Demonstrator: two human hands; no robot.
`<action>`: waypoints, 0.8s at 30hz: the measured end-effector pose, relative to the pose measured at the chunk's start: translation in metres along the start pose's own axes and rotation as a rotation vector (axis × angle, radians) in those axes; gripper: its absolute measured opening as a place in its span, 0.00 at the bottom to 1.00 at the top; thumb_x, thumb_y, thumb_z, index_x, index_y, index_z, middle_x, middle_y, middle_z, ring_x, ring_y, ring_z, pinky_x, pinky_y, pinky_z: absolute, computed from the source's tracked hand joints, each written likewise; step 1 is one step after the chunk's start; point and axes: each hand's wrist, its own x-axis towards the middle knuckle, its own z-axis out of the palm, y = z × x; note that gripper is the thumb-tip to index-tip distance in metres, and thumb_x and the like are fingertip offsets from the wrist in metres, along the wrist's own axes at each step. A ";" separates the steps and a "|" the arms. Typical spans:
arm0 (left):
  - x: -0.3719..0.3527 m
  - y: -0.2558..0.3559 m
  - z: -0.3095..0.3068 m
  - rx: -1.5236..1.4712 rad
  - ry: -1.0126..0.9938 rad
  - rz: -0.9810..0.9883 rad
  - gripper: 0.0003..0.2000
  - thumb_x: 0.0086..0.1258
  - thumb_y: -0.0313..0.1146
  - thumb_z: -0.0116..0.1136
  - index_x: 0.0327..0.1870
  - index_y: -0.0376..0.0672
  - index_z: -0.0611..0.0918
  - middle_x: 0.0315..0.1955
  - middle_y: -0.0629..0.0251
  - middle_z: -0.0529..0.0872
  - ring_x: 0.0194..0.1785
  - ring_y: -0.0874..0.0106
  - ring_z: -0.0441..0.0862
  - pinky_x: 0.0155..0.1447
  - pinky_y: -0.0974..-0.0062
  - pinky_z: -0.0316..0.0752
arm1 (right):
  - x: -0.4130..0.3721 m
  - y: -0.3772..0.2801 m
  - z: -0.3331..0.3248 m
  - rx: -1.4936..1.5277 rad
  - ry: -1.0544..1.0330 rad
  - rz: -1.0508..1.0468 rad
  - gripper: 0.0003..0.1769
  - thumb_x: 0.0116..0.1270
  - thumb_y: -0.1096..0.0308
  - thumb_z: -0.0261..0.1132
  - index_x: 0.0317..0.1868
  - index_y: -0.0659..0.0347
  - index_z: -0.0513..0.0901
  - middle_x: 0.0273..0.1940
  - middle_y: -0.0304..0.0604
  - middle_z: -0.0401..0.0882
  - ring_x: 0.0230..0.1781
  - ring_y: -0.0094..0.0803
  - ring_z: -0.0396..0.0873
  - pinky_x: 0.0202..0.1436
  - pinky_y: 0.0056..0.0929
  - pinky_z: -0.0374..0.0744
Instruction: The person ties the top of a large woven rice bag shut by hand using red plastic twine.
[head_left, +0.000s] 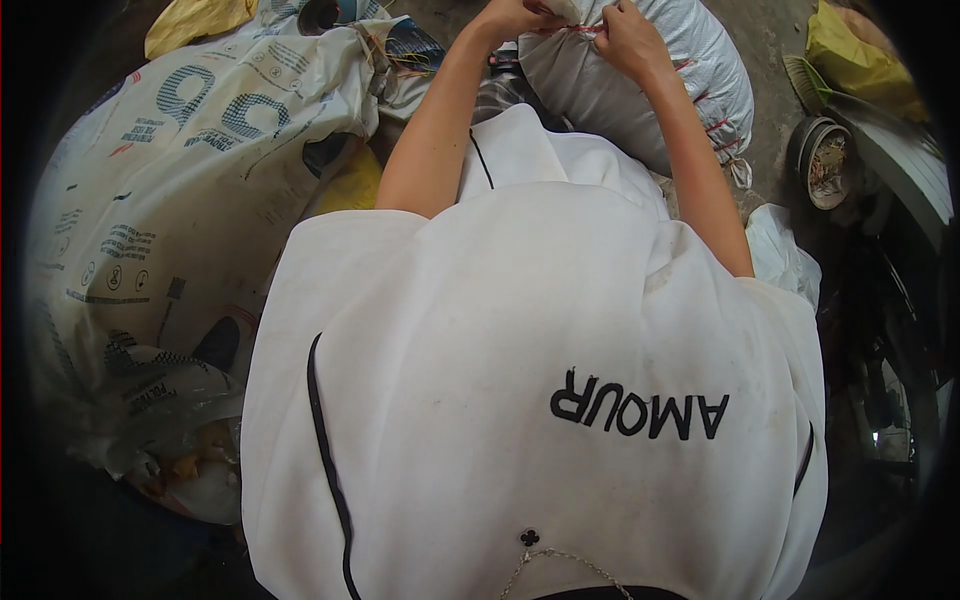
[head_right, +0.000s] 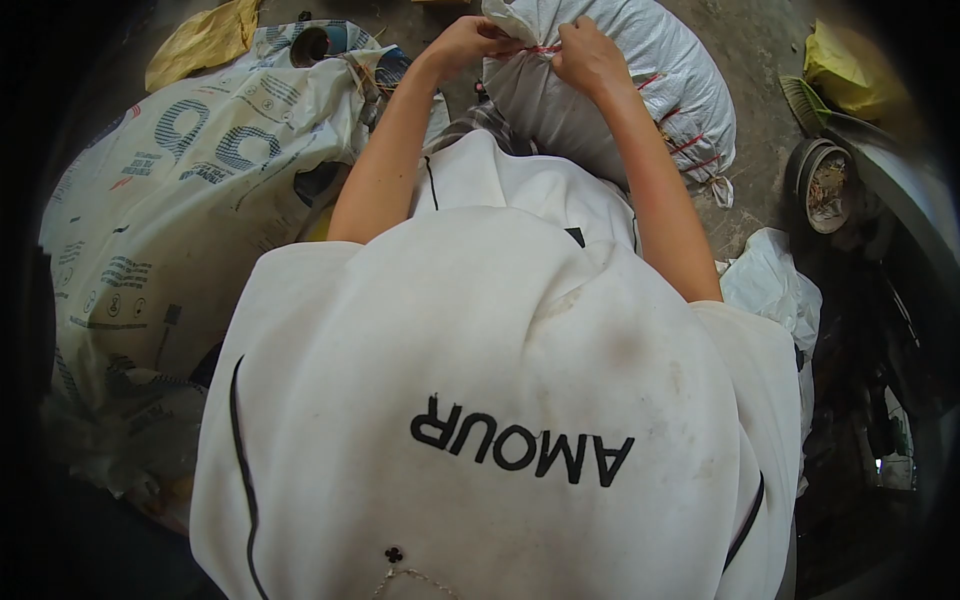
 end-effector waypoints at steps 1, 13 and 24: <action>0.000 0.000 -0.002 0.063 -0.038 -0.003 0.13 0.60 0.33 0.67 0.43 0.37 0.85 0.34 0.65 0.87 0.36 0.78 0.82 0.48 0.78 0.76 | 0.001 -0.001 -0.001 0.000 0.000 0.000 0.12 0.53 0.66 0.61 0.35 0.67 0.77 0.38 0.55 0.75 0.41 0.52 0.78 0.47 0.44 0.77; -0.011 0.012 0.008 0.290 0.004 -0.054 0.14 0.61 0.41 0.66 0.37 0.37 0.86 0.24 0.68 0.84 0.29 0.79 0.80 0.38 0.80 0.76 | 0.014 -0.014 -0.013 -0.019 0.304 -0.315 0.15 0.58 0.67 0.64 0.45 0.63 0.80 0.39 0.48 0.82 0.31 0.35 0.78 0.39 0.30 0.77; -0.026 0.008 0.035 0.427 0.254 -0.098 0.13 0.60 0.43 0.66 0.35 0.43 0.86 0.23 0.67 0.85 0.27 0.78 0.80 0.36 0.76 0.74 | 0.009 0.002 0.015 0.804 0.042 0.245 0.10 0.57 0.68 0.64 0.37 0.65 0.84 0.30 0.45 0.84 0.31 0.29 0.83 0.36 0.28 0.79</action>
